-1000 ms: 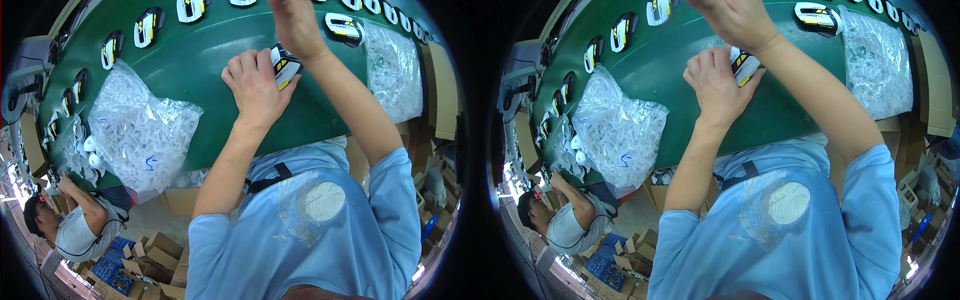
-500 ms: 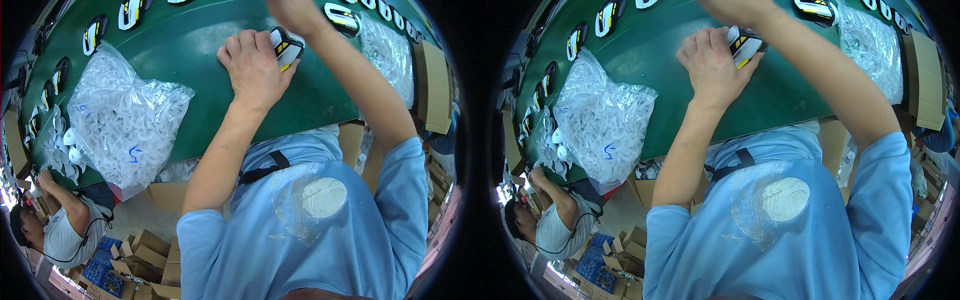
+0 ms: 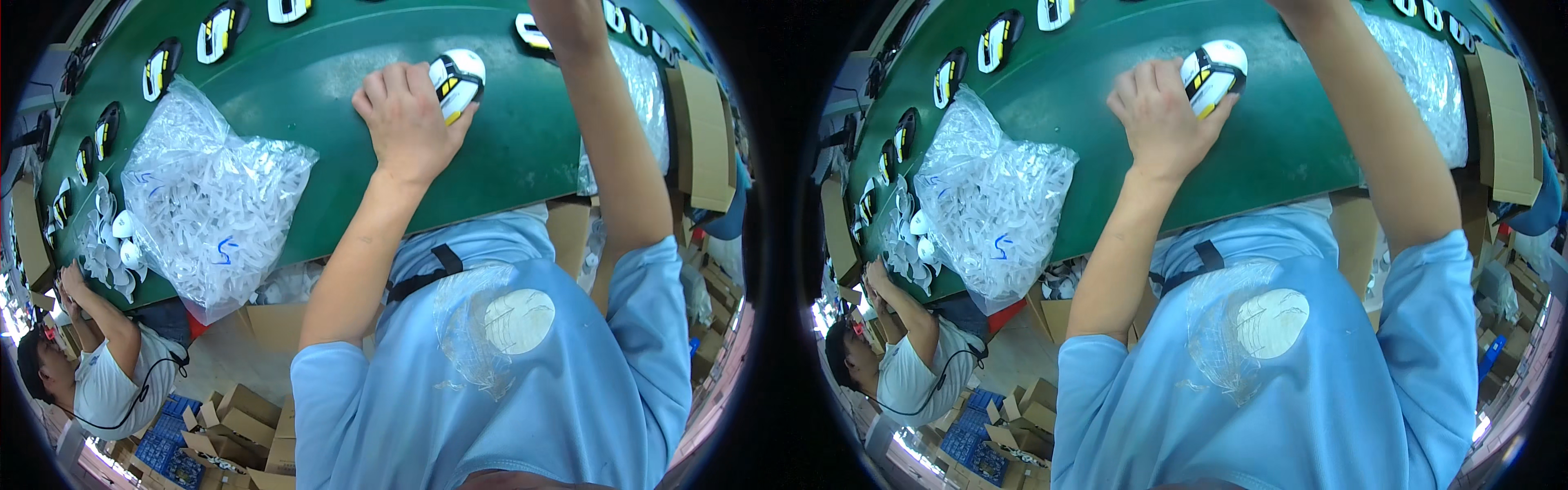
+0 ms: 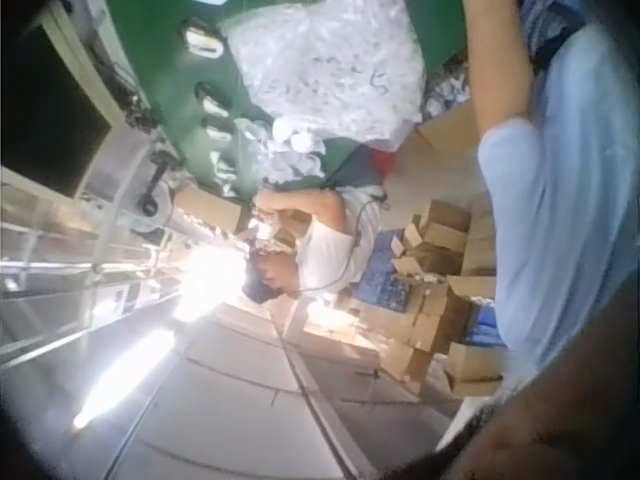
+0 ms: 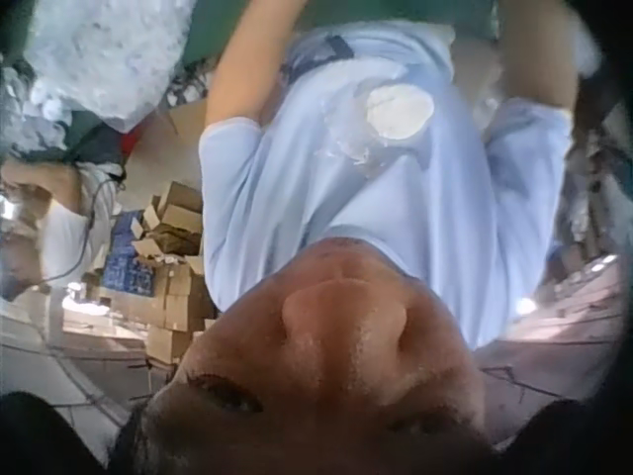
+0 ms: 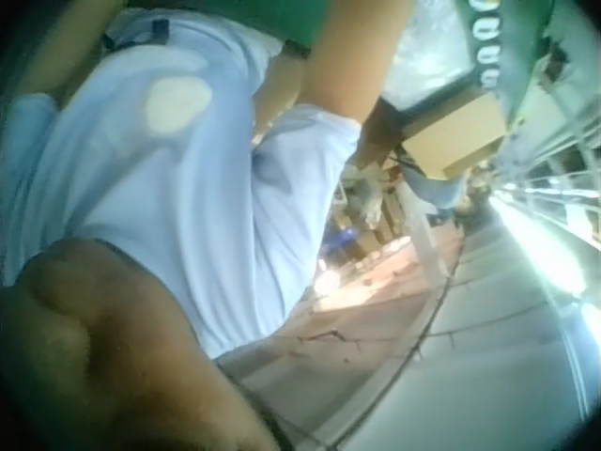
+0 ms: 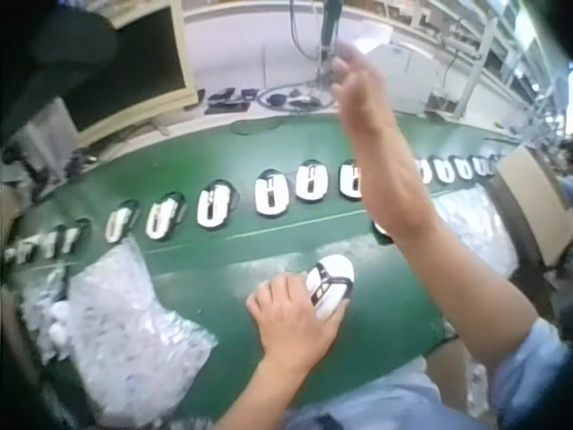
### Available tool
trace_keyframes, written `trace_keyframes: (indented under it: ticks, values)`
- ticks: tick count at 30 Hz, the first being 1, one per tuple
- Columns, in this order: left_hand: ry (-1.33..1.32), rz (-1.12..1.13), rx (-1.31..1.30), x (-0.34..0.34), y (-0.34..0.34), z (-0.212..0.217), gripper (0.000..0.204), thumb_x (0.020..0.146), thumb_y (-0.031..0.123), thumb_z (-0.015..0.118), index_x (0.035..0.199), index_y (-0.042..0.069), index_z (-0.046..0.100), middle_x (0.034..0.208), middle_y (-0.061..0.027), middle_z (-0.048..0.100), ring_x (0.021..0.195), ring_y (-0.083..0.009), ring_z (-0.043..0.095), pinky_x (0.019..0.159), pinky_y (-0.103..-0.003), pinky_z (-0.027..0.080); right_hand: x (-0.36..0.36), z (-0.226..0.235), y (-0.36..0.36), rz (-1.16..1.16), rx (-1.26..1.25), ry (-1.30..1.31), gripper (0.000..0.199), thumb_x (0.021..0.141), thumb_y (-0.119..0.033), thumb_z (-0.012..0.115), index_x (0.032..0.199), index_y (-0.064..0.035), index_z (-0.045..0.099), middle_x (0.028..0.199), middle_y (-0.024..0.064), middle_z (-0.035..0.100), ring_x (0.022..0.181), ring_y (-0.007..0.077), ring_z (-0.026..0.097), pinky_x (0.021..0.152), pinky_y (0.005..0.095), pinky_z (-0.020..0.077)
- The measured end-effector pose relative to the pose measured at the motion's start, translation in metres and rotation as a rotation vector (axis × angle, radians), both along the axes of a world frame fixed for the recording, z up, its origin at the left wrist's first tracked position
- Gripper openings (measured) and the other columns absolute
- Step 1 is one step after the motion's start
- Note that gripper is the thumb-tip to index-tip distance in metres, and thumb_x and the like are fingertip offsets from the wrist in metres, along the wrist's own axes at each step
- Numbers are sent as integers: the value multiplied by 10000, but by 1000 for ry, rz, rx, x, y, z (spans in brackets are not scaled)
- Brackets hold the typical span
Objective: The person assembles computer mouse components by attaching plastic casing pieces and small plastic parts to each mouse body by hand, then places the assembled units in a line on the conveyor table.
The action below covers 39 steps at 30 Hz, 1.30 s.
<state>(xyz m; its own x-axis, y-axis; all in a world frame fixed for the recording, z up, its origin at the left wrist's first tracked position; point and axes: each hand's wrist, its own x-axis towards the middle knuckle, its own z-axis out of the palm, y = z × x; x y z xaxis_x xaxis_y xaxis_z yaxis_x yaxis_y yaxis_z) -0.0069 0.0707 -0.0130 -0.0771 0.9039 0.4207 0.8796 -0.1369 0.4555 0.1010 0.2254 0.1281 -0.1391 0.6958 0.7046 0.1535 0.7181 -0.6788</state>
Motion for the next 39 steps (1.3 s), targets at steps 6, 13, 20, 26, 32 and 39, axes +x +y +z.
trace_keyframes:
  ticks: [6,13,20,26,32,39]
  values:
    - [-73,-109,37,9,1,14,709,771,497,918,1268,54,674,1183,-122,620,1150,-358,509,1007,-507,363,98,-48,-36,119,-329,-170,392,1081,-241,670,1402,-16,671,1275,102,727,1080,178,678,978,341,539]
    - [-82,-312,-119,-22,-8,15,792,732,376,950,1381,43,639,1259,-136,670,1221,-358,558,1061,-493,399,110,-88,-102,302,-116,-609,690,832,-403,896,1413,-109,667,1451,180,631,1306,402,605,1107,492,502]
    - [-46,-647,-246,-22,17,41,815,702,232,964,1385,-11,590,1244,-165,635,1164,-364,587,1040,-463,472,154,-77,-106,312,-164,-672,759,845,-394,857,1509,-132,598,1471,149,616,1351,397,579,1152,501,468]
    - [-310,-427,-256,-20,38,27,739,742,223,918,1362,-20,600,1248,-217,612,1155,-425,566,1020,-523,458,188,-83,-22,-193,60,-909,725,826,-381,872,1481,-210,613,1437,118,620,1297,349,592,1071,528,500]
    - [50,-499,-141,-11,47,22,680,762,278,899,1326,8,632,1230,-208,625,1148,-432,548,1016,-529,450,209,-82,-32,-48,-121,-799,680,876,-397,851,1489,-217,619,1351,134,641,1232,363,620,1037,506,507]
    - [-404,-556,-258,18,88,48,626,839,240,848,1349,-36,612,1229,-161,647,1136,-295,633,1024,-420,499,401,-60,-81,-907,-254,-408,610,928,-380,819,1442,-92,659,1257,191,706,1111,385,679,1007,467,528]
